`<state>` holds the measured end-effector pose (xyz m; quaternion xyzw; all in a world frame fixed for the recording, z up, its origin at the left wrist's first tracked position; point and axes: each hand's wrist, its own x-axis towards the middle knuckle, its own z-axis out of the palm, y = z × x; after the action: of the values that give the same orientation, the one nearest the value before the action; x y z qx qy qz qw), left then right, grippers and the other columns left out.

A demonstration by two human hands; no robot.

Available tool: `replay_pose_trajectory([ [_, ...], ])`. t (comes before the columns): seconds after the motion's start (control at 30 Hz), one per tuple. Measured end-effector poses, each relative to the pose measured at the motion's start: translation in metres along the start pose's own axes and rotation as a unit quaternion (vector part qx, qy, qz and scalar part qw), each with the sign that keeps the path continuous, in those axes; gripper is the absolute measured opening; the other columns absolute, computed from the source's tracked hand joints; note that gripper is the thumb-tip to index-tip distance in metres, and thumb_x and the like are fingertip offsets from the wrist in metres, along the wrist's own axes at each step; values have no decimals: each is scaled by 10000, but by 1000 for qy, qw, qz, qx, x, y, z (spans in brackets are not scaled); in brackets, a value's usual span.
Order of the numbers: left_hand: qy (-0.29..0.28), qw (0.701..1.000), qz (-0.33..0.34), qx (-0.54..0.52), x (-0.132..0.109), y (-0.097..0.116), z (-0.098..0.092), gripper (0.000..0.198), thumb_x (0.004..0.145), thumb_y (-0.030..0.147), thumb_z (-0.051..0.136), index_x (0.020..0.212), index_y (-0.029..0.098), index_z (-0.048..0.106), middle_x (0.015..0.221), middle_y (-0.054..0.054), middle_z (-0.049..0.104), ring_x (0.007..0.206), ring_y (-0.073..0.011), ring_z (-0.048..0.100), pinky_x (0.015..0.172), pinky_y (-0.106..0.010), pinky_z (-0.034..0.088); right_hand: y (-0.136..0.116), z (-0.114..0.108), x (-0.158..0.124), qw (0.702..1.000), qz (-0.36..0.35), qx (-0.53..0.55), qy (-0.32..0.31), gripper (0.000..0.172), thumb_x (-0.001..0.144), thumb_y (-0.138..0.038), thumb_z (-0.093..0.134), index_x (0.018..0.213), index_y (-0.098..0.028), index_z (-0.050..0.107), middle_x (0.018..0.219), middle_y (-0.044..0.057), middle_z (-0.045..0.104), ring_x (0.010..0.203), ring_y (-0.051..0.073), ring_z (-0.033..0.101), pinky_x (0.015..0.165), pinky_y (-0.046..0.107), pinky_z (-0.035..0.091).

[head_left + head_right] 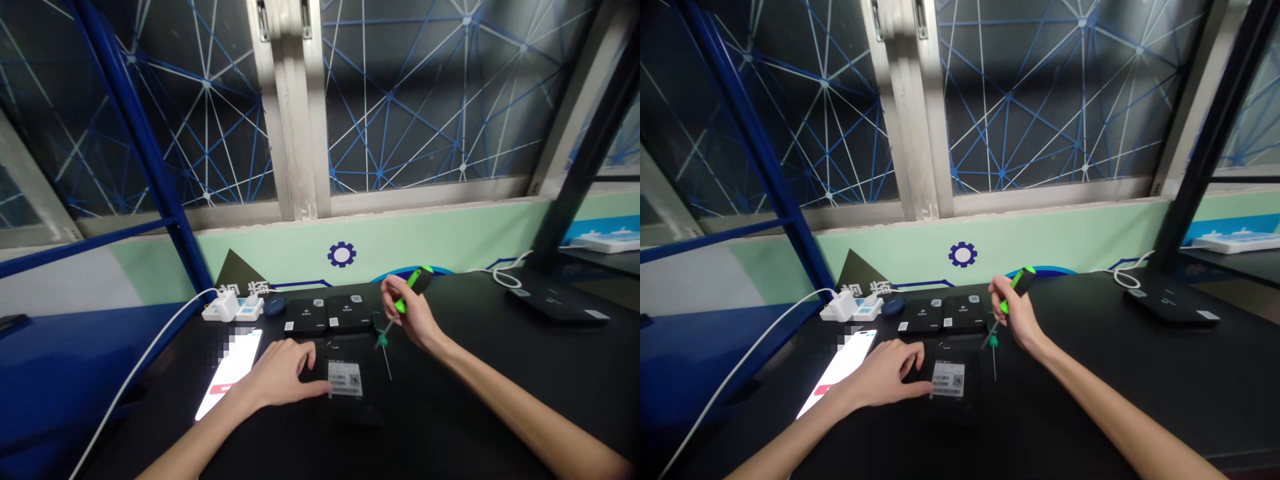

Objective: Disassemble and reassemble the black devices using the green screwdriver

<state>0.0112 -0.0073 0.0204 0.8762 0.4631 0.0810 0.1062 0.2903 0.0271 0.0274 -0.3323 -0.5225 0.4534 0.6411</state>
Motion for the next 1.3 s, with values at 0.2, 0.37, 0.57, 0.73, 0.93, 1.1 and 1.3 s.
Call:
replay_pose_trajectory([
  [0.2, -9, 997, 65, -29, 1, -2, 0, 278, 929, 527, 543, 1027, 284, 634, 613, 69, 564, 621, -142, 555, 630, -264, 332, -2, -8, 2, 996, -41, -64, 41, 372, 928, -532, 515, 733, -216, 506, 440, -53, 414, 409, 112, 333, 452, 266, 285],
  [0.37, 24, 997, 65, -25, 3, -4, 4, 271, 962, 510, 502, 1074, 310, 646, 643, 63, 547, 576, -127, 523, 560, -252, 284, 2, -14, 9, 994, 43, -89, 48, 464, 857, -546, 601, 607, -199, 424, 546, -35, 421, 451, 86, 337, 416, 234, 251],
  [0.57, 29, 997, 71, 6, 0, -6, -1, 359, 824, 622, 629, 962, 291, 650, 690, 51, 579, 644, -158, 543, 603, -267, 289, 3, -23, 17, 974, 107, -199, -8, 292, 835, -455, 630, 801, -173, 559, 526, -58, 452, 422, 82, 378, 390, 207, 285],
  [0.73, 14, 998, 65, -5, 0, -6, -2, 327, 868, 591, 592, 947, 279, 653, 656, 52, 582, 625, -155, 553, 591, -267, 291, 13, -38, 22, 911, 164, -370, -75, 293, 858, -454, 583, 960, -179, 588, 550, -42, 516, 387, 111, 455, 372, 223, 314],
  [0.93, 62, 998, 7, -6, 4, -5, 3, 299, 932, 535, 518, 977, 271, 652, 650, 43, 579, 645, -173, 573, 588, -271, 324, 24, -52, 29, 810, 110, -571, -83, 289, 861, -458, 576, 931, -182, 626, 763, 68, 691, 645, 206, 660, 612, 294, 457],
  [1.1, 83, 996, 24, -11, 3, -5, 3, 307, 915, 537, 538, 1045, 276, 636, 808, 15, 621, 759, -208, 587, 711, -330, 423, 26, -48, 27, 726, 120, -675, -54, 423, 882, -537, 498, 1059, -184, 649, 996, 151, 715, 947, 336, 676, 717, 370, 464],
  [1.3, 52, 994, 93, -19, -3, -6, -4, 480, 824, 566, 660, 1217, 298, 595, 1112, -17, 618, 1042, -263, 587, 1051, -487, 341, 29, -39, 22, 696, 123, -706, -48, 436, 890, -512, 474, 1093, -177, 666, 1025, 177, 712, 983, 372, 671, 751, 413, 466],
])
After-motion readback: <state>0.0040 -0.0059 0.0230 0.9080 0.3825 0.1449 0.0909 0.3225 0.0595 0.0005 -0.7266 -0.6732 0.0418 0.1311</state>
